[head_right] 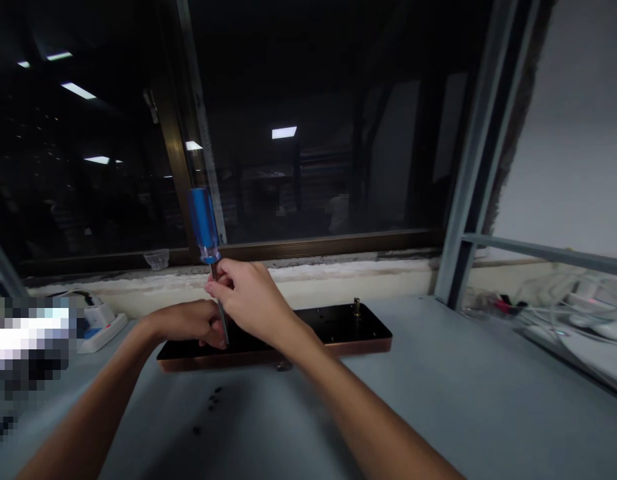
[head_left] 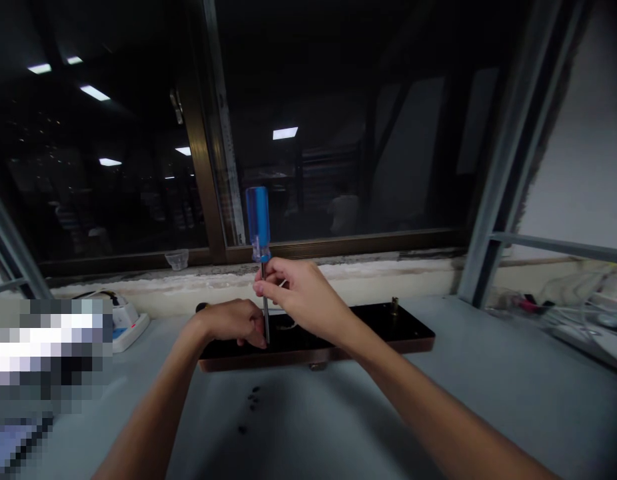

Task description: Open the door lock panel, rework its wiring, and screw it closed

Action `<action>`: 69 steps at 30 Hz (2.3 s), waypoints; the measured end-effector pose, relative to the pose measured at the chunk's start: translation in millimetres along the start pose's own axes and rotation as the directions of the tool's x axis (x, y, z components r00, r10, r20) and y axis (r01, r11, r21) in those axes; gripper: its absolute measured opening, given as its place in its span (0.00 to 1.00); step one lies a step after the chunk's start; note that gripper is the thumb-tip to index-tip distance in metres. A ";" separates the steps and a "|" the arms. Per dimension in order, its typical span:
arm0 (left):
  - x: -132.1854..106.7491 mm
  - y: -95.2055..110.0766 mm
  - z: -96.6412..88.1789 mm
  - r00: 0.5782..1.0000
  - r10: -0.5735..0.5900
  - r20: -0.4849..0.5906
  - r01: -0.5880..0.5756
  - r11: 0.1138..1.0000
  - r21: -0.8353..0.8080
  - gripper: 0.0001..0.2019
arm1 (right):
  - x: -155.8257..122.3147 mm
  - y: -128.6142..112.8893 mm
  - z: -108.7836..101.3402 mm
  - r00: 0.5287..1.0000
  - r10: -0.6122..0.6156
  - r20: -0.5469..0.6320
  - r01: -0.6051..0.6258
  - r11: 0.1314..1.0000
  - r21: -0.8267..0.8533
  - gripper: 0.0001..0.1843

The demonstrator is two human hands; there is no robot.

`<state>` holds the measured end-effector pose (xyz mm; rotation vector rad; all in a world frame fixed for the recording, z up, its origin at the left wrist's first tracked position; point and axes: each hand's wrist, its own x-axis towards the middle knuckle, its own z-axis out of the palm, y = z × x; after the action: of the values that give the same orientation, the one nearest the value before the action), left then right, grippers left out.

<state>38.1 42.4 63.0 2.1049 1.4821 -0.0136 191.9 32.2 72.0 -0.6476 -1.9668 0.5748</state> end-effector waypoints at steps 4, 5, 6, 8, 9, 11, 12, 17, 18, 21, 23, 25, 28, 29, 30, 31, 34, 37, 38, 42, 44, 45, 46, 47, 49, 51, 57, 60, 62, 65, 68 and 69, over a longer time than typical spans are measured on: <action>-0.1 -1.8 -0.1 0.999 0.033 0.004 -0.033 0.999 0.007 0.06 | -1.5 -2.7 -0.6 0.998 -0.012 0.063 0.010 0.999 0.041 0.03; -0.3 -2.1 -0.3 0.999 0.042 0.007 -0.042 0.999 0.005 0.06 | -1.8 -2.7 -1.8 0.995 -0.008 0.102 0.000 0.997 0.078 0.04; -0.7 -2.3 -0.6 0.999 0.047 0.011 -0.047 0.999 0.002 0.06 | -2.0 -2.5 -2.9 0.990 -0.005 0.138 -0.011 0.994 0.112 0.06; -1.9 -2.3 -1.5 0.999 0.048 0.021 -0.048 0.999 -0.009 0.06 | -2.1 -1.4 -4.3 0.983 0.002 0.183 -0.032 0.986 0.161 0.10; -2.6 -2.2 -2.0 0.998 0.048 0.027 -0.048 0.999 -0.016 0.06 | -2.0 -0.7 -4.4 0.982 0.007 0.191 -0.042 0.983 0.179 0.11; -4.3 -2.2 -3.2 0.998 0.044 0.035 -0.043 0.999 -0.020 0.05 | -1.5 1.0 -3.6 0.980 0.011 0.198 -0.055 0.975 0.217 0.13; -5.1 -2.2 -3.9 0.998 0.043 0.036 -0.042 0.999 -0.022 0.04 | -1.1 1.9 -2.8 0.980 0.010 0.200 -0.059 0.969 0.240 0.13; -10.4 -1.0 -7.9 0.998 0.059 0.030 -0.058 0.998 -0.040 0.09 | 1.2 6.2 0.8 0.994 0.016 0.109 -0.047 0.957 0.287 0.04; -11.5 -0.1 -8.5 0.998 0.066 0.024 -0.065 0.997 -0.039 0.08 | 1.4 6.6 1.4 0.998 0.034 0.061 -0.049 0.964 0.260 0.03; -14.0 3.7 -9.0 0.996 0.086 0.008 -0.085 0.996 -0.026 0.07 | 1.8 6.4 4.1 0.992 0.080 -0.093 -0.070 0.992 0.109 0.09; -14.0 7.0 -7.9 0.994 0.105 -0.012 -0.105 0.994 -0.006 0.08 | 1.8 6.3 6.8 0.983 0.084 -0.164 -0.082 0.996 0.018 0.12; -12.8 10.8 -6.3 0.990 0.134 -0.042 -0.133 0.991 0.029 0.10 | 1.8 7.1 9.5 0.974 0.083 -0.210 -0.091 0.995 -0.029 0.14; -10.7 16.3 -4.0 0.980 0.172 -0.101 -0.162 0.982 0.096 0.10 | 2.4 10.7 10.8 0.975 0.096 -0.199 -0.098 0.995 0.001 0.12; -10.4 17.9 -3.6 0.976 0.181 -0.119 -0.167 0.979 0.112 0.09 | 2.8 12.1 9.8 0.981 0.107 -0.161 -0.100 0.994 0.046 0.10; -10.4 19.3 -3.3 0.974 0.184 -0.133 -0.168 0.978 0.121 0.07 | 3.2 13.4 8.0 0.988 0.114 -0.104 -0.103 0.989 0.104 0.09; -10.8 20.6 -3.3 0.973 0.182 -0.140 -0.166 0.978 0.124 0.06 | 3.7 14.5 5.5 0.993 0.113 -0.033 -0.106 0.981 0.162 0.09; -12.9 23.3 -3.7 0.981 0.158 -0.116 -0.145 0.983 0.114 0.04 | 4.7 15.5 -3.6 0.990 0.061 0.130 -0.091 0.967 0.239 0.07; -14.4 23.8 -4.3 0.984 0.154 -0.092 -0.143 0.983 0.118 0.06 | 4.6 13.0 -8.7 0.993 0.050 0.106 -0.065 0.987 0.149 0.03; -14.5 23.6 -4.3 0.983 0.155 -0.096 -0.143 0.982 0.122 0.07 | 4.2 11.7 -8.7 0.996 0.055 0.067 -0.062 0.992 0.107 0.04; -13.4 22.3 -3.8 0.978 0.146 -0.146 -0.128 0.984 0.128 0.09 | 2.6 7.1 -3.7 0.998 0.052 -0.036 -0.052 0.998 -0.019 0.11; -12.7 22.4 -3.3 0.978 0.143 -0.150 -0.126 0.985 0.115 0.06 | 2.2 6.5 -2.1 0.998 0.051 -0.030 -0.052 0.998 -0.026 0.11; -12.5 22.6 -2.9 0.977 0.149 -0.151 -0.134 0.985 0.106 0.05 | 2.1 6.7 -2.0 0.999 0.054 -0.007 -0.054 0.999 -0.004 0.10; -12.3 23.0 -2.7 0.976 0.157 -0.152 -0.143 0.985 0.097 0.04 | 2.0 7.0 -2.5 0.998 0.058 0.025 -0.059 0.998 0.034 0.08; -12.2 23.5 -2.4 0.974 0.165 -0.153 -0.153 0.984 0.091 0.03 | 2.0 7.4 -3.3 0.996 0.062 0.063 -0.067 0.995 0.080 0.06; -12.2 24.6 -2.2 0.975 0.169 -0.146 -0.158 0.984 0.085 0.04 | 1.7 8.3 -5.8 0.989 0.057 0.138 -0.079 0.984 0.159 0.06; -12.4 25.3 -2.3 0.981 0.154 -0.120 -0.143 0.986 0.091 0.05 | 1.3 9.0 -8.1 0.985 0.048 0.169 -0.078 0.981 0.179 0.03; -13.2 19.2 -4.0 0.985 0.153 -0.080 -0.149 0.988 0.048 0.11 | 2.4 8.0 -12.1 0.996 0.038 0.085 -0.047 0.994 0.095 0.04; -15.3 12.8 -7.4 0.987 0.157 -0.028 -0.158 0.987 -0.024 0.10 | 4.4 4.5 -17.6 0.999 0.041 0.031 -0.045 0.992 0.119 0.05; -19.0 11.9 -10.9 0.991 0.137 -0.014 -0.137 0.990 -0.030 0.10 | 5.2 1.1 -23.9 0.997 0.074 0.018 -0.076 0.985 0.158 0.04; -30.3 20.6 -14.1 0.995 0.093 -0.047 -0.091 0.995 0.047 0.10 | 4.7 -4.8 -35.3 0.995 0.096 0.019 -0.098 0.976 0.197 0.04; -48.2 34.3 -6.3 0.993 0.081 -0.088 -0.066 0.985 0.158 0.09 | 2.4 -10.9 -45.9 0.997 0.072 0.036 -0.078 0.968 0.237 0.04; -54.7 36.1 0.1 0.992 0.089 -0.087 -0.071 0.979 0.191 0.10 | 1.4 -13.0 -48.8 0.997 0.062 0.041 -0.071 0.967 0.246 0.04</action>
<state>48.3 -13.4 96.0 2.3450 1.5007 -0.0236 232.2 29.5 102.3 -0.5518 -1.8694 0.8614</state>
